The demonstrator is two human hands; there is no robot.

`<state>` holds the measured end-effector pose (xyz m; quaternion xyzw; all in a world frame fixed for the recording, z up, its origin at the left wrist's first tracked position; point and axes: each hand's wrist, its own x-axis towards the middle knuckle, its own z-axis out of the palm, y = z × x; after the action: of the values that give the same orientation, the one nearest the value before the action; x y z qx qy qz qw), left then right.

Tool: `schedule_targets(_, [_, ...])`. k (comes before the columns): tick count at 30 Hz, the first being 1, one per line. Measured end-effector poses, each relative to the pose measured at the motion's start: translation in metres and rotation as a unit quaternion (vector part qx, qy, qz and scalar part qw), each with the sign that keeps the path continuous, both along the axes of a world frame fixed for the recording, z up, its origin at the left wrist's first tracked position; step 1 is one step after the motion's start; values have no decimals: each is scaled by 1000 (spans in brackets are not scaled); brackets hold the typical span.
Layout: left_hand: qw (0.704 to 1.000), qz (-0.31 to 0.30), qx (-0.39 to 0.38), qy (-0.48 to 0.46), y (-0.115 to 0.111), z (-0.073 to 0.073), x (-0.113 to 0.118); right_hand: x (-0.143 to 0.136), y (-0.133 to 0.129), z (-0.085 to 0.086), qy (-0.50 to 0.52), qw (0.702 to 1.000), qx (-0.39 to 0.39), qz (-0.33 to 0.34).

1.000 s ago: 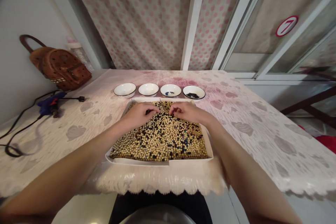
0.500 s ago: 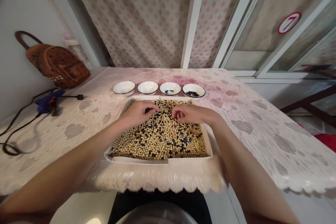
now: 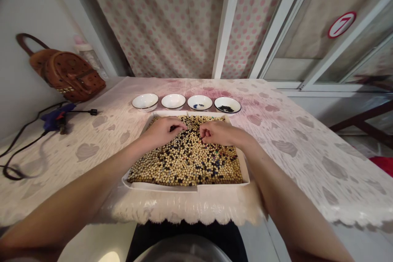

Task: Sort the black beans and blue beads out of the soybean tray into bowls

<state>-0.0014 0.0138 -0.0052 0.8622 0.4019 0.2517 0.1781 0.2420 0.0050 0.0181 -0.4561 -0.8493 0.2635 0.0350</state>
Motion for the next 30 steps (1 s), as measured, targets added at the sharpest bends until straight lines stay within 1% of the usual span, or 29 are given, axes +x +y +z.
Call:
schedule_targets(4, [1000, 3, -2, 7, -1, 1, 1, -1, 1, -1, -8, 1000, -4, -9])
schedule_targets(10, [1000, 0, -5, 1, -2, 2, 1, -4, -2, 0, -26, 999, 28, -7])
schedule_targets(13, [1000, 0, -3, 3, -1, 1, 1, -5, -3, -2, -9, 998, 67, -14])
schedule_targets(15, [1000, -3, 1, 3, 0, 1, 1, -5, 0, -3, 25, 992, 117, -43])
schedule_targets(17, [1000, -2, 0, 2, 1, 0, 1, -4, 7, -3, 71, 977, 183, -89])
schedule_targets(19, [1000, 0, -1, -1, 2, -1, 1, -3, 19, -5, 110, 953, 247, -135])
schedule_targets(21, [1000, -2, 3, -6, 2, -2, 1, -2, 35, -8, 121, 934, 295, -163])
schedule_targets(23, [1000, -10, 8, -14, 3, -3, 0, -1, 52, -12, 99, 924, 327, -170])
schedule_targets(25, [1000, -13, 9, -21, 3, -4, -1, -2, 67, -16, 76, 923, 337, -167])
schedule_targets(27, [1000, -10, 9, -24, 4, -4, -1, -3, 78, -21, 56, 930, 327, -161])
schedule_targets(30, [1000, -3, 10, -25, 5, -5, -2, -3, 85, -25, 44, 937, 309, -158])
